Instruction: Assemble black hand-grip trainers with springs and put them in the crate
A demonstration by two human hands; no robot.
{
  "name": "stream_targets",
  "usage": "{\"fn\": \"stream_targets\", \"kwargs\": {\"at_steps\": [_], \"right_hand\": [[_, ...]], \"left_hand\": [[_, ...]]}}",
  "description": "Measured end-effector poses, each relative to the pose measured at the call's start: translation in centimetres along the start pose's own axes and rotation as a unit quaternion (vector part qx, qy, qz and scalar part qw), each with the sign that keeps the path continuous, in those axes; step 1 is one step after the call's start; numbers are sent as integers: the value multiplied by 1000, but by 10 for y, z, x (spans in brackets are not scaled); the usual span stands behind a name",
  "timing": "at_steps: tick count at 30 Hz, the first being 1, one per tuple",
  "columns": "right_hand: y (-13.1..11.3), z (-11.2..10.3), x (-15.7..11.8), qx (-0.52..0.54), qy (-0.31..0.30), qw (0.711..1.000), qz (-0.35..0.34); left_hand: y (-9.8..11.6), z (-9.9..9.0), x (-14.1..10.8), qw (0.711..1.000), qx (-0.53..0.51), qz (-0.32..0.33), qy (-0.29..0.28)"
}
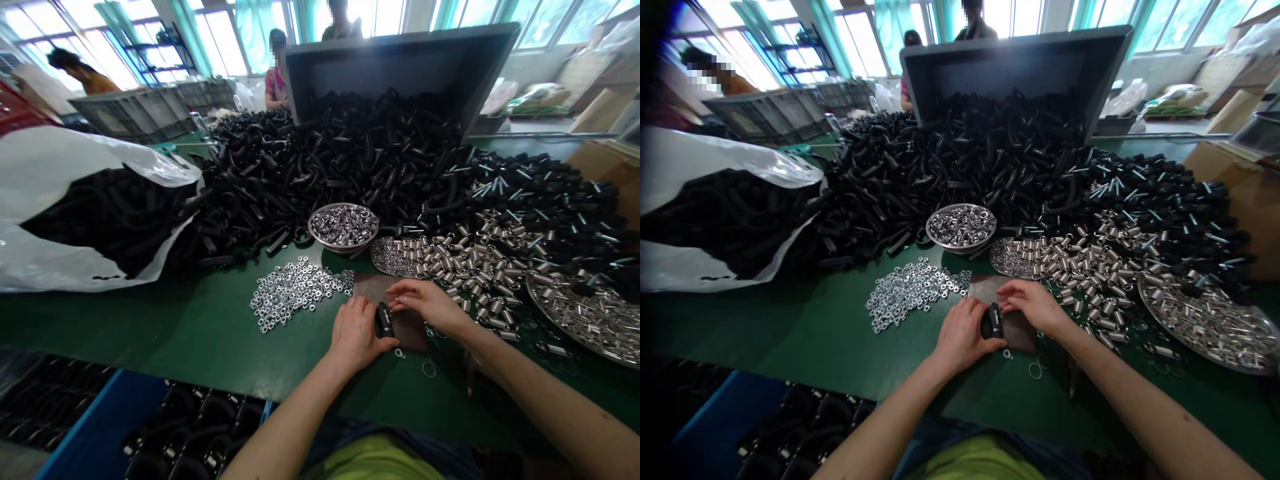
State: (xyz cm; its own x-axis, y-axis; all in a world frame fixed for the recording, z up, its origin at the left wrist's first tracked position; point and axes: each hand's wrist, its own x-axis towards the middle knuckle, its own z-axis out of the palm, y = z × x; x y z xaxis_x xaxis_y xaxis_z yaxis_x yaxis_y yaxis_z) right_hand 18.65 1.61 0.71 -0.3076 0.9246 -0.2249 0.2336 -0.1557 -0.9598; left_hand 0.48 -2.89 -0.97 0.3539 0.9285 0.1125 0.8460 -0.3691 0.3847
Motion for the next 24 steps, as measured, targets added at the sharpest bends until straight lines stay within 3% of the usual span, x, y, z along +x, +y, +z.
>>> {"fn": "stream_targets", "kwargs": {"at_steps": [5, 8, 11, 16, 21, 24], "right_hand": [[3, 7, 0, -30, 56, 997, -33], [0, 13, 1, -132, 80, 986, -67], [-5, 17, 1, -269, 81, 952, -123], [-8, 21, 3, -410, 39, 895, -169], [-12, 30, -2, -485, 18, 850, -206], [-9, 36, -8, -538, 14, 807, -243]], "left_hand": [[1, -1, 0, 1000, 1, 2, -3], [1, -1, 0, 1000, -2, -2, -6], [1, -1, 0, 1000, -7, -1, -5], [1, 0, 1, 1000, -15, -3, -9], [-1, 4, 2, 1000, -16, 4, -1], [-1, 4, 3, 1000, -7, 2, 2]]}}
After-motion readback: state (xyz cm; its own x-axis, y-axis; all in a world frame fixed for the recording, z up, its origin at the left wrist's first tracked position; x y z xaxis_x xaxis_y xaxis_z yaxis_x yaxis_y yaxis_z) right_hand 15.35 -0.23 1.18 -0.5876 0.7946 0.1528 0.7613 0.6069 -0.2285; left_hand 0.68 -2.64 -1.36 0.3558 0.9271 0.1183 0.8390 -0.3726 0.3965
